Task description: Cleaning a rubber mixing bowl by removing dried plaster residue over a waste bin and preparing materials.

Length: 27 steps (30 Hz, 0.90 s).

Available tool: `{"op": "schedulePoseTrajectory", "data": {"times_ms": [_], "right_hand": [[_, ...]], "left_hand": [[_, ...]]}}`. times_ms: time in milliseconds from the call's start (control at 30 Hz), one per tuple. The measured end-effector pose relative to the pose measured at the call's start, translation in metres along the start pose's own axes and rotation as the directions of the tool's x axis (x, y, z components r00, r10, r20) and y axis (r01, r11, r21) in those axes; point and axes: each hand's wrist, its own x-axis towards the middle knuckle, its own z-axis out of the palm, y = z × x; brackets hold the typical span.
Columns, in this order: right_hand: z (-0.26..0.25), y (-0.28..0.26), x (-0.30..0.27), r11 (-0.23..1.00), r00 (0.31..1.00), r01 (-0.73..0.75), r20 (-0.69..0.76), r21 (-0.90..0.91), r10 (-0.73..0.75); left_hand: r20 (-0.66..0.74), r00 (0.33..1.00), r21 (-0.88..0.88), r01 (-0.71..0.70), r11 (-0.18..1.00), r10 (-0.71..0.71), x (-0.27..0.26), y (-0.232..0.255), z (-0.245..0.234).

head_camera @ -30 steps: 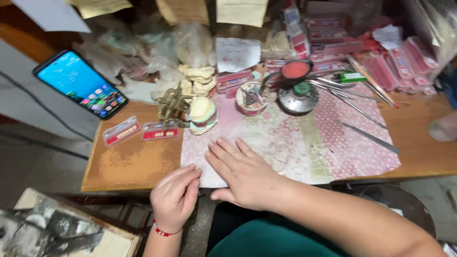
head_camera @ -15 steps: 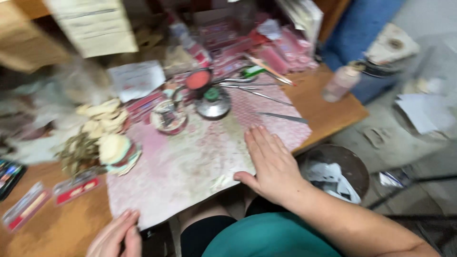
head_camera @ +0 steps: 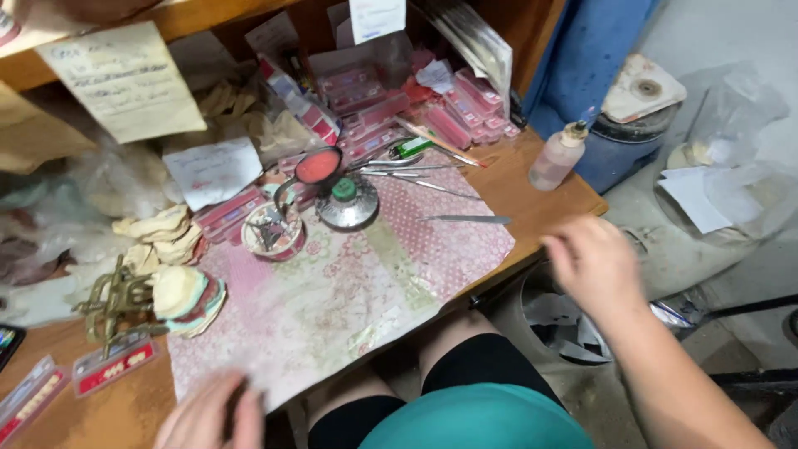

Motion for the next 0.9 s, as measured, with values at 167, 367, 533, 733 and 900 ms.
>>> {"op": "schedulePoseTrajectory", "data": {"times_ms": [167, 367, 533, 733, 900], "right_hand": [[0.011, -0.072, 0.065, 0.753, 0.845, 0.511, -0.084, 0.414, -0.527], [0.038, -0.101, 0.103, 0.744, 0.671, 0.499, 0.345, 0.445, -0.656], [0.038, -0.103, 0.11, 0.764, 0.646, 0.506, 0.411, 0.401, -0.644], [0.048, -0.099, 0.119, 0.767, 0.637, 0.522, 0.428, 0.373, -0.641], [0.053, -0.097, 0.125, 0.753, 0.629, 0.546, 0.414, 0.368, -0.658]], "left_hand": [[0.208, 0.936, 0.014, -0.292, 0.956, 0.283, 0.047, 0.053, -0.003], [0.468, 0.855, 0.234, -0.364, 0.902, 0.224, 0.057, 0.035, 0.03], [0.457, 0.862, 0.214, -0.348, 0.913, 0.221, 0.058, 0.034, 0.036], [0.462, 0.862, 0.181, -0.323, 0.929, 0.21, 0.065, 0.034, 0.04], [0.469, 0.857, 0.175, -0.328, 0.928, 0.214, 0.07, 0.035, 0.04]]}}
